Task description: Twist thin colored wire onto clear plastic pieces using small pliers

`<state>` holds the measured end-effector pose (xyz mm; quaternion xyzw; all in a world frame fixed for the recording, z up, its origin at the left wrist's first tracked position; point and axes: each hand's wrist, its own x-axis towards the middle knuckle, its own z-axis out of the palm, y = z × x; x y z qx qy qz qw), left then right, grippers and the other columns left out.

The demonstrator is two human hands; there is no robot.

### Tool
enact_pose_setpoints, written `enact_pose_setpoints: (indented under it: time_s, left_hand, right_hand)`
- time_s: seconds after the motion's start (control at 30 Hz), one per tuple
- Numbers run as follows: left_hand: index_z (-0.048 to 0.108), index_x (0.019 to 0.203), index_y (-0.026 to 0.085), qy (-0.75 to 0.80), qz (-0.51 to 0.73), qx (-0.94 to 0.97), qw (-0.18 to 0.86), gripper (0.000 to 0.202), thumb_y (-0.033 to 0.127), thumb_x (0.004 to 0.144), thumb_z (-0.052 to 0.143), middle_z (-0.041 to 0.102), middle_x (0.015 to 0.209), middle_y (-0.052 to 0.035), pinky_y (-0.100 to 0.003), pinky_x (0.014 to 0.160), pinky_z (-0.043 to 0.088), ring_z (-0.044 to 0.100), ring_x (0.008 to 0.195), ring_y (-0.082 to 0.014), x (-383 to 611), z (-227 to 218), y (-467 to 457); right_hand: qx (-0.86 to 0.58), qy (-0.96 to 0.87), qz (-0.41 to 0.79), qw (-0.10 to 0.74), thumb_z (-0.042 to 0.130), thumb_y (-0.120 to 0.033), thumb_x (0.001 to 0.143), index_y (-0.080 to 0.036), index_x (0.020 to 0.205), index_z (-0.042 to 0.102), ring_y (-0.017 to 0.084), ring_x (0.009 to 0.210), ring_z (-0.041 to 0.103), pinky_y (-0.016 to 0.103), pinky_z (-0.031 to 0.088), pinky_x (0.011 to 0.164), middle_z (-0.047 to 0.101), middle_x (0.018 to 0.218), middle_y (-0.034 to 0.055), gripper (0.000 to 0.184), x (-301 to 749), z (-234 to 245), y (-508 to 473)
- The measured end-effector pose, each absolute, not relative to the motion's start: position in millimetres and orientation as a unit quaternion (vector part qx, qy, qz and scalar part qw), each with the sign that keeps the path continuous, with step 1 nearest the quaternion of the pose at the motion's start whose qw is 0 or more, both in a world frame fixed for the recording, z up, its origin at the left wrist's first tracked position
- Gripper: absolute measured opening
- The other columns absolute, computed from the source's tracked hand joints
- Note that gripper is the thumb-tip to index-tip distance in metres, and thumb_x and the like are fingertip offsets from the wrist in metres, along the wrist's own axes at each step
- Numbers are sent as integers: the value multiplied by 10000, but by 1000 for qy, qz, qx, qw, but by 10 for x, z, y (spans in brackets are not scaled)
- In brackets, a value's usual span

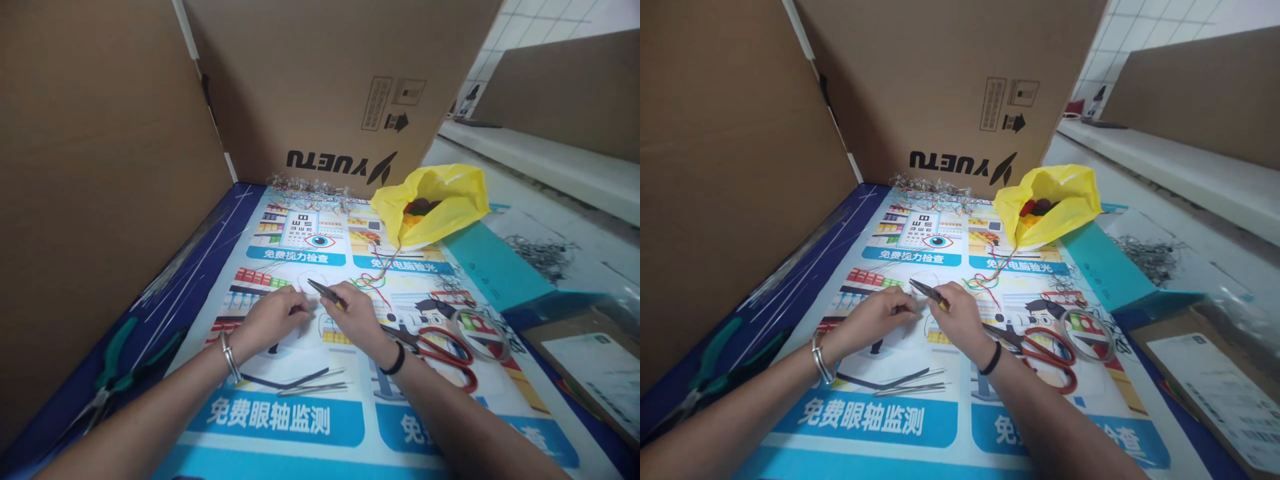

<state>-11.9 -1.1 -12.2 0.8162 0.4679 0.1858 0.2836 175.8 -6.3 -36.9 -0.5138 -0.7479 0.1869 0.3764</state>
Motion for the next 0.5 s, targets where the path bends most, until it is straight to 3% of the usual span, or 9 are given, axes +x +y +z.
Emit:
enact_pose_setpoints:
  time_s: [0.3,0.5]
  left_hand:
    - [624,759,204,472,174,829,245,165,215,793,463,615,769,-20,-259,667,389,557,725,-161,-276,63,93]
    - [616,680,206,537,39,833,129,186,260,781,469,639,775,-42,-268,618,368,571,722,-190,-567,267,208]
  right_hand:
    - [-515,-761,172,354,566,-219,799,-180,767,609,139,692,522,239,379,608,565,697,0,66,1758,-339,-67]
    - [-517,-766,169,342,567,-212,786,-185,764,611,140,686,520,238,370,599,559,683,-5,57,1761,-321,-69]
